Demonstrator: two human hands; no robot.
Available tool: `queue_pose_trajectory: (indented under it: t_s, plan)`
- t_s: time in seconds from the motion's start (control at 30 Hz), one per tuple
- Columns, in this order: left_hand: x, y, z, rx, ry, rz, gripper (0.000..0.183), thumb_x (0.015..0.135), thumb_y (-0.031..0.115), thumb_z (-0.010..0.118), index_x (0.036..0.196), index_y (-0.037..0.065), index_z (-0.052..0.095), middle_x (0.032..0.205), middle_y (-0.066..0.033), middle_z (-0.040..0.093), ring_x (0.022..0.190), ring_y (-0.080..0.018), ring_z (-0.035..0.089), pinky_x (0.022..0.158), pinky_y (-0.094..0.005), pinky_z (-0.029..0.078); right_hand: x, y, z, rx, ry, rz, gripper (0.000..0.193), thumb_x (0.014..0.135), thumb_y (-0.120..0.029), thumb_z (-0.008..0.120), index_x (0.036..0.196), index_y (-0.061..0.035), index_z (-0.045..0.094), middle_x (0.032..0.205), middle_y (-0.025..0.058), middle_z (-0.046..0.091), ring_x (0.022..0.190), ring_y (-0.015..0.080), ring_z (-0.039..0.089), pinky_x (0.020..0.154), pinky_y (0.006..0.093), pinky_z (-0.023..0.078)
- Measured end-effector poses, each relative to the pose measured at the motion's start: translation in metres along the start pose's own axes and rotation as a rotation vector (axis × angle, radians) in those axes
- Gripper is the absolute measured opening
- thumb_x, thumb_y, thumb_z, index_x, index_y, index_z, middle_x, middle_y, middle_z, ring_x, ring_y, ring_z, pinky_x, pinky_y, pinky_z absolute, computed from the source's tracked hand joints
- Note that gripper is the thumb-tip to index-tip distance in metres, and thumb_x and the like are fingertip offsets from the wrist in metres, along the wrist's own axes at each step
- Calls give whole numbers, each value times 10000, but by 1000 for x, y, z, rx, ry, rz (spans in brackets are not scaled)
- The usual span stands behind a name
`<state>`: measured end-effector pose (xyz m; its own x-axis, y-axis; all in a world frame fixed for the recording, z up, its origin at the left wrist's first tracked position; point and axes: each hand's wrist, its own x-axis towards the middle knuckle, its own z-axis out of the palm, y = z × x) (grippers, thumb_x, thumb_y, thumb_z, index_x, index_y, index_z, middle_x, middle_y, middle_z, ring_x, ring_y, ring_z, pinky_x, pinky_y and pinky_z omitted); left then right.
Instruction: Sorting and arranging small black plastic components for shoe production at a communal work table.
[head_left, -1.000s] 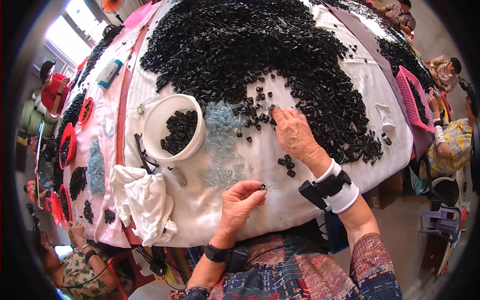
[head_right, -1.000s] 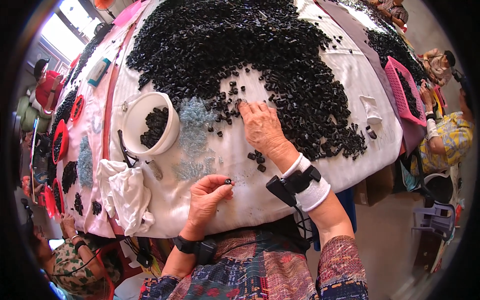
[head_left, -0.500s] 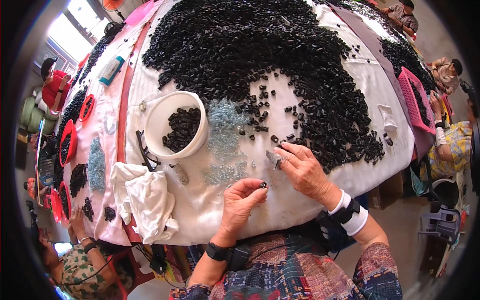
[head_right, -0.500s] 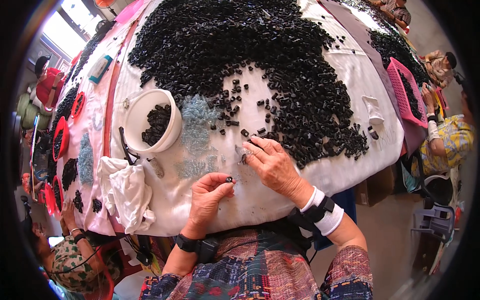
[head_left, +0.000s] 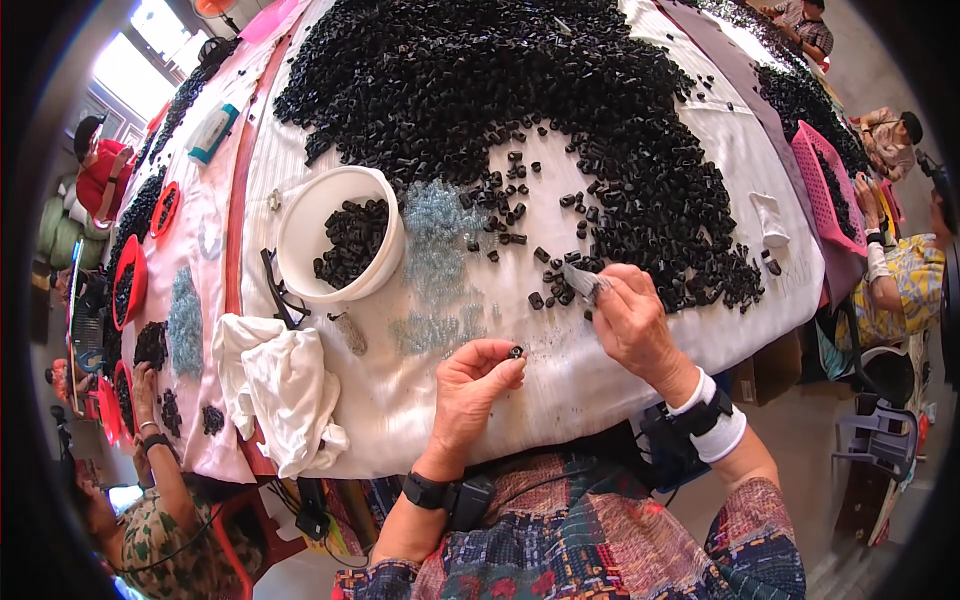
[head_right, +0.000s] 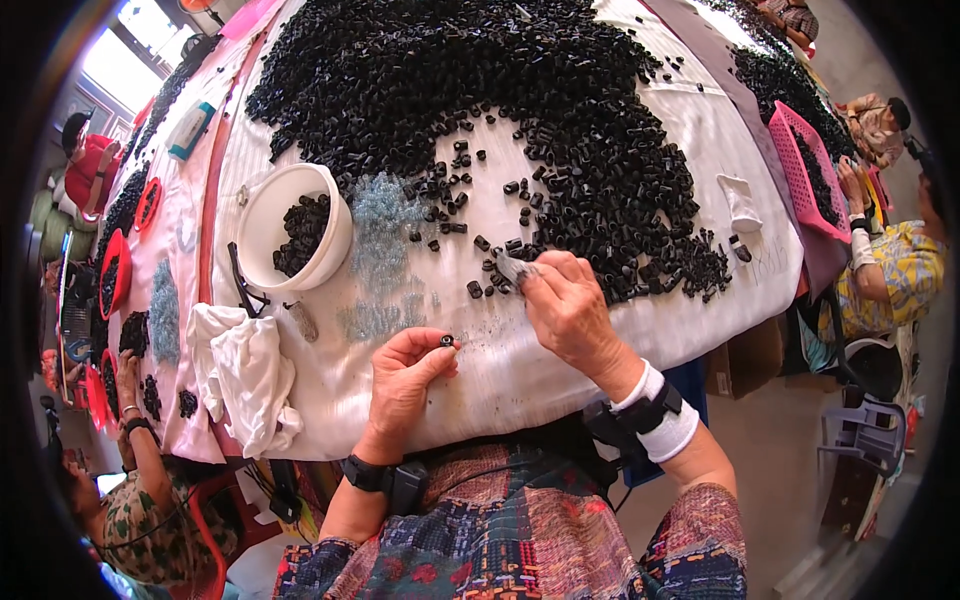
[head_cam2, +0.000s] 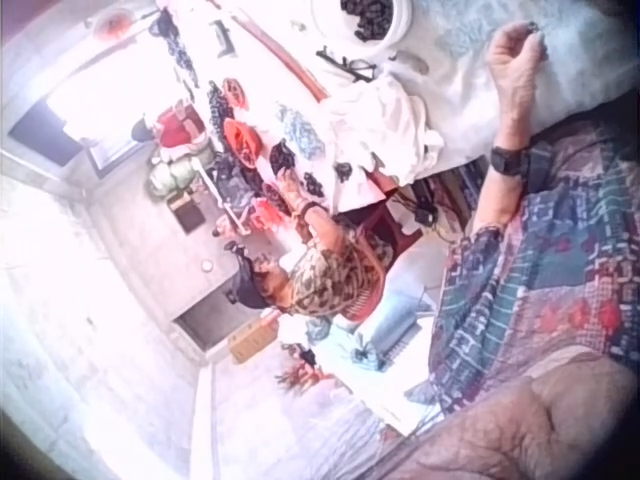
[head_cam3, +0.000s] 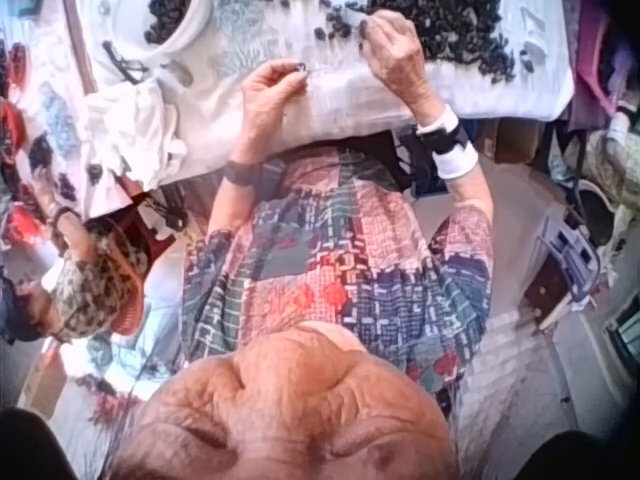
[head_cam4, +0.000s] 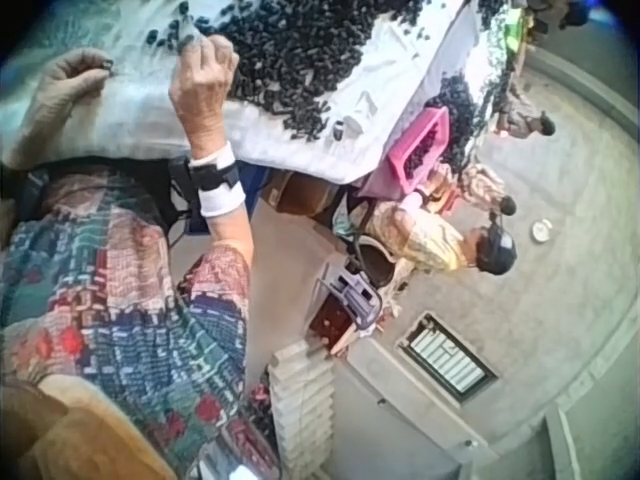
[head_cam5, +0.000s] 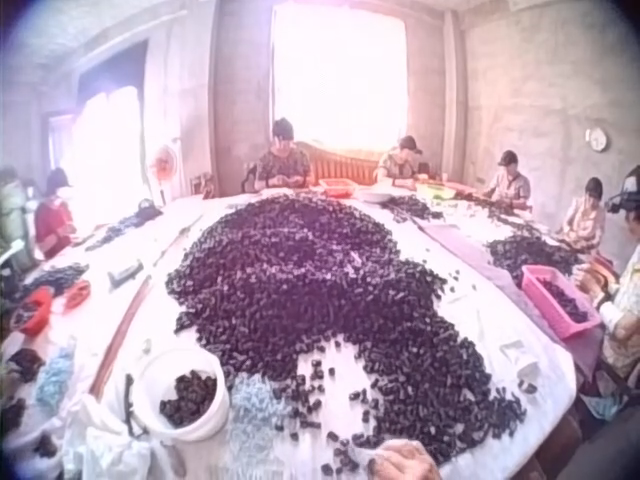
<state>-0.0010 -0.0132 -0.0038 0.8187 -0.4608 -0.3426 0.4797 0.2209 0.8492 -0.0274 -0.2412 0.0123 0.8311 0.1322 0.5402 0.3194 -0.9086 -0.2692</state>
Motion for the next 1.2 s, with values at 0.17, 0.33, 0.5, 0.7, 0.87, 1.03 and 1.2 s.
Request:
queue_pose_trajectory:
  t_s: [0.17, 0.33, 0.5, 0.7, 0.87, 1.03, 1.2]
  plan:
    - [1, 0, -1, -15, -9, 14, 163, 817, 41, 669, 970, 4, 624, 848, -29, 656, 723, -81, 611, 676, -213, 513, 19, -9, 21, -6, -47, -57, 158, 737, -51, 564, 890, -42, 600, 851, 48, 604, 907, 226, 543, 761, 342, 414]
    - [0, -1, -4, -27, -4, 3, 151, 820, 12, 649, 968, -2, 617, 888, -66, 669, 726, -97, 609, 683, -218, 503, 17, -16, 25, -23, -81, -60, 163, 723, -61, 572, 883, -60, 603, 847, 27, 603, 893, 204, 541, 759, 326, 404]
    - [1, -1, -4, -11, -2, 5, 152, 818, 11, 650, 966, -3, 616, 885, -62, 668, 720, -97, 609, 682, -219, 503, 12, -19, 23, -41, -144, -83, 157, 708, -64, 591, 864, -45, 599, 852, 51, 603, 893, 213, 542, 753, 332, 412]
    - [0, 0, -2, -39, 7, -3, 136, 818, 10, 648, 949, -1, 617, 875, -58, 664, 719, -98, 604, 684, -223, 500, -21, -31, 17, 179, -14, -38, 255, 667, 11, 630, 921, 12, 607, 853, 123, 609, 779, 289, 568, 654, 350, 468]
    - [1, -1, -4, -19, -10, 28, 139, 816, 12, 652, 950, 1, 617, 877, -59, 665, 717, -101, 604, 684, -226, 500, -20, -31, 17, 253, 120, 191, 227, 661, 99, 641, 871, 38, 581, 730, 153, 557, 633, 314, 523, 554, 362, 453]
    - [1, -3, -3, -26, 3, 32, 141, 816, 10, 651, 952, 0, 617, 876, -58, 665, 715, -101, 603, 678, -224, 497, -16, -37, 26, 145, 44, 114, 201, 633, 65, 629, 818, 19, 565, 730, 139, 549, 722, 308, 549, 656, 387, 468]
    - [1, -4, -4, -20, -2, 38, 164, 819, 34, 667, 972, -1, 620, 840, -31, 656, 719, -76, 605, 676, -210, 506, -18, -43, 31, 109, 7, 72, 176, 655, 45, 611, 823, 20, 565, 746, 139, 556, 732, 300, 554, 655, 365, 481]
